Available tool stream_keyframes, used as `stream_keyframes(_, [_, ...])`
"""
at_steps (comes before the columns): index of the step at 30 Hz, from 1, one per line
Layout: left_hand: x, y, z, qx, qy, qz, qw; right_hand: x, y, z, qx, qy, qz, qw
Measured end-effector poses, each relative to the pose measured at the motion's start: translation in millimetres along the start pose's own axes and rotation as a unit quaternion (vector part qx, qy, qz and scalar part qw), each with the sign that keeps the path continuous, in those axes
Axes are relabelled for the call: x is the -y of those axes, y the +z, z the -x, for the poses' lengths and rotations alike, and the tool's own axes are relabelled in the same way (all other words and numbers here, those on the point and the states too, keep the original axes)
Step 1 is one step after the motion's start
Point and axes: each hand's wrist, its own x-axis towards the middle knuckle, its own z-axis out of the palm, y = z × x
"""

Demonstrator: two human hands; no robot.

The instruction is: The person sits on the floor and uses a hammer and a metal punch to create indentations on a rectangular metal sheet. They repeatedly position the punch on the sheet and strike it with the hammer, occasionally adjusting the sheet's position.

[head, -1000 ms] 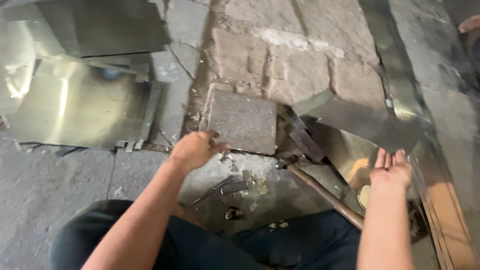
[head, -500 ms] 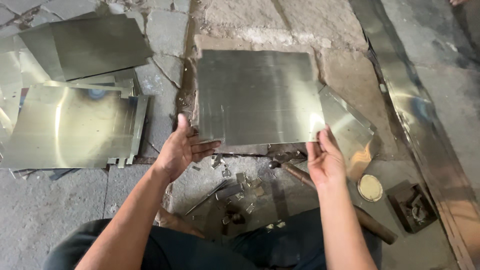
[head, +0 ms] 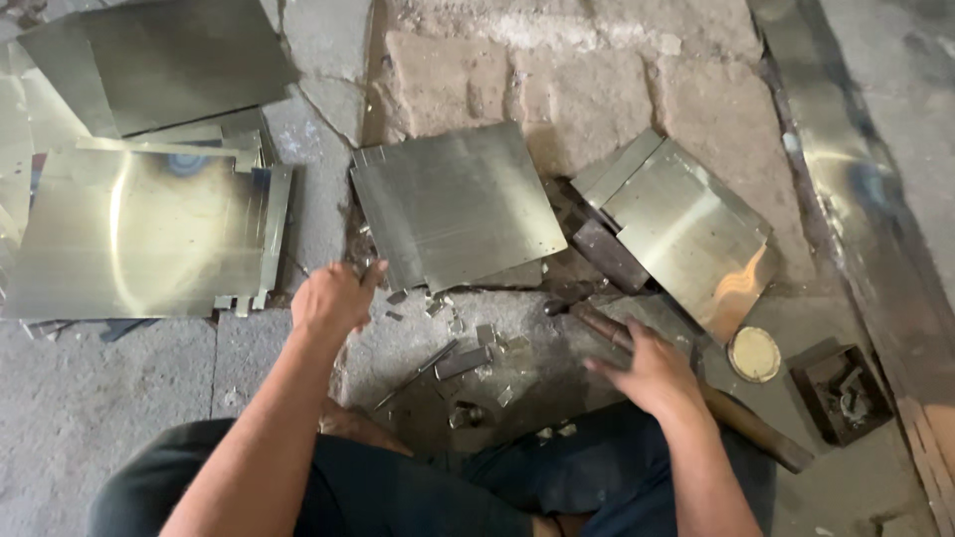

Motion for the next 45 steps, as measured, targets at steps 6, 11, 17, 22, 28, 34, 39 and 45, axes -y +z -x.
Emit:
stream_keyframes(6, [11.1,52.4,-8.8,-0.065,0.091,-0.065,0.992,-25.8,-3.3,-2.1,0.025,0.048,0.043,0.998])
stream_keyframes(11, [26.4,94.9,-48.4,-0.117,0.099,0.033,0.988,-24.9,-5.6,-1.9,-0.004,0.044,0.039,0.998])
stream_keyframes(17, [-4.1,79.6,-30.2,-0.109,0.038,-0.027,0.993,-21.9,-5.8,3.2,-0.009,0.046,0.054,0.997])
stream_keyframes(22, [-22.0,62.9,10.6,0.009,0.099,-0.151,0.983,-23.2,-7.0,-3.5,0.009,0.049,0.043,0.998])
stream_keyframes(28, [-22.2,100.4,46.5,0.059,0.283,-0.178,0.941,-30.7,-4.2,-9.7,0.0,0.014,0.021,1.0])
stream_keyframes(34, [-37.0,100.5,54.2,0.071,0.195,-0.174,0.963,-29.2,-9.0,-3.6,0.043,0.041,0.02,0.998])
stream_keyframes(39, [-24.2,96.0,51.2,0.062,0.159,-0.179,0.969,-30.2,-11.8,-7.5,0.038,0.024,0.012,0.999])
stream_keyframes(45, [-1.4,143.7,22.7,0.032,0.215,-0.231,0.948,-33.7,-6.1,-10.1,0.039,0.012,0.006,0.999])
